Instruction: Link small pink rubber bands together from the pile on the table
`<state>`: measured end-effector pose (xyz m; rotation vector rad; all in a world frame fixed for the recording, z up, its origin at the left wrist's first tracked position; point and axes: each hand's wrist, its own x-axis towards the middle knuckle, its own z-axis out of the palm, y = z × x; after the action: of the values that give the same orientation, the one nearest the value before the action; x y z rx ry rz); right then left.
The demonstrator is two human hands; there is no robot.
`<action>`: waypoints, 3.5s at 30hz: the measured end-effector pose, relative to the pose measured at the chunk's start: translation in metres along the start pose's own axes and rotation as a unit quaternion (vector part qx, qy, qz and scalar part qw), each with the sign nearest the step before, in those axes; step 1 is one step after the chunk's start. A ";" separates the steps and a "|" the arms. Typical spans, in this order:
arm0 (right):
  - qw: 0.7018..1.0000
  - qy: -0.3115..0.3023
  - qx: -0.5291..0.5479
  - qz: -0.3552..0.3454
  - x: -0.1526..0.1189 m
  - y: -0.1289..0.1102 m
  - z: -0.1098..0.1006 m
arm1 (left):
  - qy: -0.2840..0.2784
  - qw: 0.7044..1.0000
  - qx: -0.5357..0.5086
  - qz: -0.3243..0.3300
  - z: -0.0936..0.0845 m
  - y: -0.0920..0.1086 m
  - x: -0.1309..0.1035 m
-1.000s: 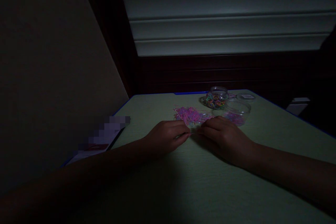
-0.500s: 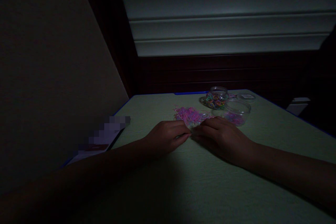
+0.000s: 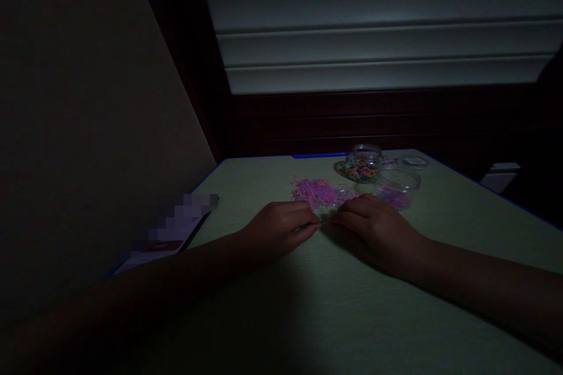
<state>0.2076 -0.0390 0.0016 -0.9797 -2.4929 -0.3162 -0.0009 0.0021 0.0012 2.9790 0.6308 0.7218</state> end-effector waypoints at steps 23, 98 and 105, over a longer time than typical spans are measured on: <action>1.000 0.007 -0.003 -0.009 -0.001 0.001 -0.001 | 0.010 1.000 -0.008 -0.024 0.000 0.003 0.000; 0.999 -0.013 -0.047 -0.019 -0.002 -0.001 -0.004 | -0.018 1.000 -0.004 -0.018 0.000 0.000 0.001; 0.984 -0.023 -0.169 -0.040 -0.003 0.000 -0.014 | -0.021 1.000 -0.002 -0.013 0.001 -0.002 -0.001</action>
<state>0.2143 -0.0455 0.0121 -1.0246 -2.5748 -0.7723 -0.0021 0.0040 0.0000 2.9678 0.6630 0.6558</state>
